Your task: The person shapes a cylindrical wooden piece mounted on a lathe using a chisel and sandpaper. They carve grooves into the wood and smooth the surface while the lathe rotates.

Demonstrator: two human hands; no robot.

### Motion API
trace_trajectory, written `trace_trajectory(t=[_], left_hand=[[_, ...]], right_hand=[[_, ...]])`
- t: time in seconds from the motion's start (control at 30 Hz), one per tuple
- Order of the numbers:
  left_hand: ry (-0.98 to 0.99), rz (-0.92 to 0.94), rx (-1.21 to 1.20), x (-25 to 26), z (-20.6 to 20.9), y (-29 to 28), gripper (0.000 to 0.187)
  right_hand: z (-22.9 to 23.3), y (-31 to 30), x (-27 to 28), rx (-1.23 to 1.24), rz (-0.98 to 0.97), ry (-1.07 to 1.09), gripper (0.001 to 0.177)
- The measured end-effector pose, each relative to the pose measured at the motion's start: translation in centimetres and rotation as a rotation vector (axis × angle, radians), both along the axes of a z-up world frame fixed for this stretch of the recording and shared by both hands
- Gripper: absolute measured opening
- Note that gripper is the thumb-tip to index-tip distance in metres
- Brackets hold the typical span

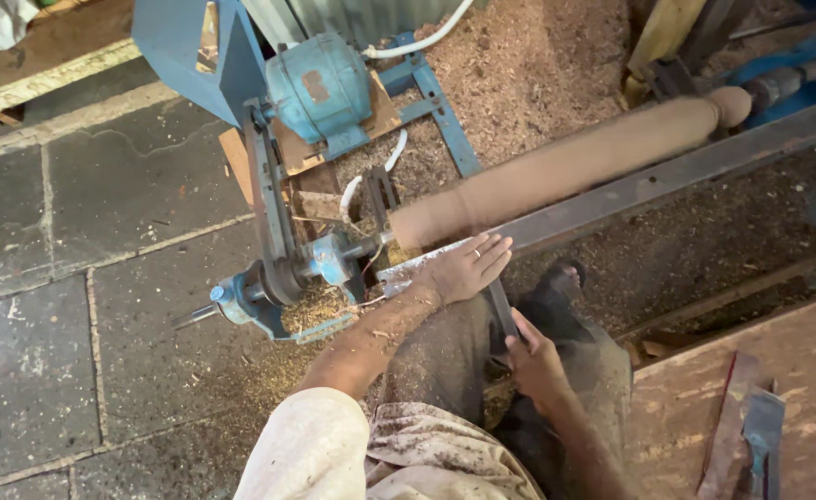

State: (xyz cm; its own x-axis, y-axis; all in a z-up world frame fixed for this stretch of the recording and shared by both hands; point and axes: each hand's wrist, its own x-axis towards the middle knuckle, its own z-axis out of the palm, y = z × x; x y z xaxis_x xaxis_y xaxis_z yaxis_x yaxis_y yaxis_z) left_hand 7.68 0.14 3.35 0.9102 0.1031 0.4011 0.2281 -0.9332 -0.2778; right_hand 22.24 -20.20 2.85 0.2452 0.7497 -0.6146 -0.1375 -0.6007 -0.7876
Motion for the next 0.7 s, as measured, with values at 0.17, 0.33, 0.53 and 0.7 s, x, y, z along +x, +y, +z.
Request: trace_trajectory(t=[0.17, 0.33, 0.53, 0.7], left_hand=[[-0.033, -0.025, -0.057, 0.2, -0.9, 0.2, 0.047], [-0.022, -0.08, -0.076, 0.3, -1.4, 0.2, 0.047], [-0.02, -0.152, -0.096, 0.2, -1.3, 0.0, 0.049], [-0.057, -0.105, -0.143, 0.6, -1.1, 0.5, 0.047]], right_hand=[[0.1, 0.2, -2.2, 0.095, -0.097, 0.027, 0.055], [0.7, -0.7, -3.3, 0.07, -0.14, 0.109, 0.056], [1.0, -1.3, -4.4, 0.037, -0.177, 0.104, 0.059], [1.2, 0.0, -3.9, 0.045, -0.191, 0.128, 0.057]])
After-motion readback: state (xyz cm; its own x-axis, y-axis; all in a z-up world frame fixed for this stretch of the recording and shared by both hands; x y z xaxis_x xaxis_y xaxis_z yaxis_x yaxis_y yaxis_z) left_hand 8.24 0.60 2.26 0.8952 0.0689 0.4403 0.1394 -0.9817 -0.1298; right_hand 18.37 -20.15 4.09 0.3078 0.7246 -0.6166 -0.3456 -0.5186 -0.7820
